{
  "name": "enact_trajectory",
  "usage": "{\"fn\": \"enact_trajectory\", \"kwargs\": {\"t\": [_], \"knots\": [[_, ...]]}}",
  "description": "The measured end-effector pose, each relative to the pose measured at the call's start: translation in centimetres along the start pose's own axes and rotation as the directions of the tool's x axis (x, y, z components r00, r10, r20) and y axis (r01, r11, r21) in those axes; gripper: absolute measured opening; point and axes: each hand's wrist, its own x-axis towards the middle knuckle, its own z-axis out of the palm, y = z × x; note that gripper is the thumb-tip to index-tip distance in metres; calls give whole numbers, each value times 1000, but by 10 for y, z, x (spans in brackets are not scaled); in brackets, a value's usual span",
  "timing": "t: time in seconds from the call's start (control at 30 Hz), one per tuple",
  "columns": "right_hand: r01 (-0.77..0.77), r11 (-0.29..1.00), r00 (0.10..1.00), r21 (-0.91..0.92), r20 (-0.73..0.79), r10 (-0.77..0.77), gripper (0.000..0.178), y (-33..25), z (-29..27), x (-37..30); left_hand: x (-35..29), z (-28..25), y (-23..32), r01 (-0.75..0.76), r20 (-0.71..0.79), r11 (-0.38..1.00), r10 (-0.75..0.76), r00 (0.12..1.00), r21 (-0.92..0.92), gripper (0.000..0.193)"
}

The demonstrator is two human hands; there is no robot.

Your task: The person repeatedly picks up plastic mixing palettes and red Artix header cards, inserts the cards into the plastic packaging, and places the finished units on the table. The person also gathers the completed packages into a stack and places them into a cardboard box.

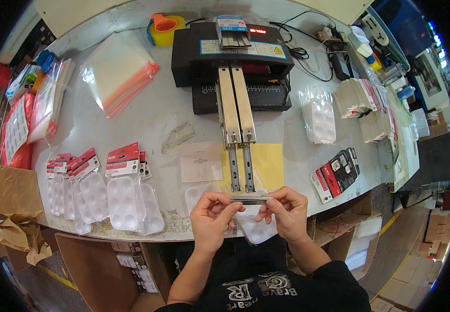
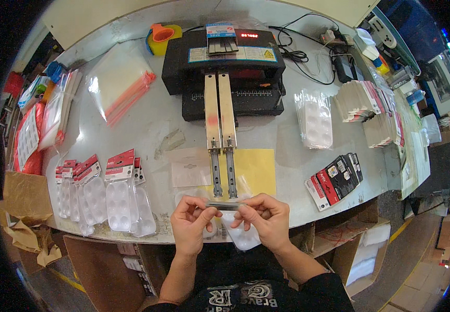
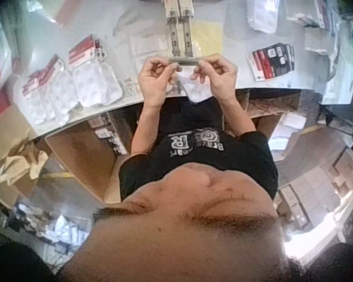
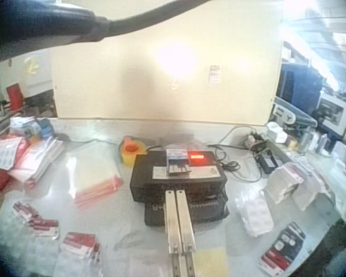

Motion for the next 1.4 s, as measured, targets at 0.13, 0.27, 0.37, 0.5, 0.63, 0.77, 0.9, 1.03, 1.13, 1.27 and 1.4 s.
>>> {"fn": "enact_trajectory", "kwargs": {"t": [0.13, 0.27, 0.37, 0.5, 0.63, 0.77, 0.9, 1.03, 1.13, 1.27, 1.4], "knots": [[-31, 984, 999, 173, 23, 28, 11, -10, -10, 5, -1, -8, 3, 31, 62, 999, -29, 998, -32, 15], [363, 854, 908, -373, -65, -414, 12, -10, -13, 25, 0, -18, 4, -12, -112, 998, 5, 994, -58, 13], [630, 131, 662, -766, 440, -607, 26, -3, -12, 43, 2, -29, 9, -71, -180, 993, 54, 982, -90, 13], [709, -48, 559, -704, 602, -570, 30, -1, -10, 55, 2, -37, 13, -85, -192, 993, 68, 979, -82, 12], [672, -21, 659, -740, 610, -439, 35, -11, -6, 52, 1, -35, 13, -65, -168, 993, 48, 985, -94, 11], [533, 540, 845, -651, 443, -299, 46, -23, 1, 38, 1, -30, 17, 107, 30, 973, -103, 994, -205, 9], [686, 603, 675, -406, 664, -321, 36, -24, 8, 31, 3, -24, 23, 408, 292, 881, -336, 896, -238, 10], [768, 341, 626, -541, 523, -578, 31, -14, 15, 44, 6, -15, 18, 279, 119, 953, -265, 957, -121, 12], [699, 183, 658, -691, 521, -544, 31, -2, 20, 60, 7, -11, 12, 129, 6, 989, -129, 992, 73, 15], [718, -8, 560, -696, 584, -588, 32, 9, 21, 70, 5, -12, 9, 89, -15, 971, -87, 996, 224, 16], [688, -79, 570, -722, 604, -556, 33, 10, 23, 75, 5, -9, 9, 28, -50, 875, -4, 999, 483, 19]]}}
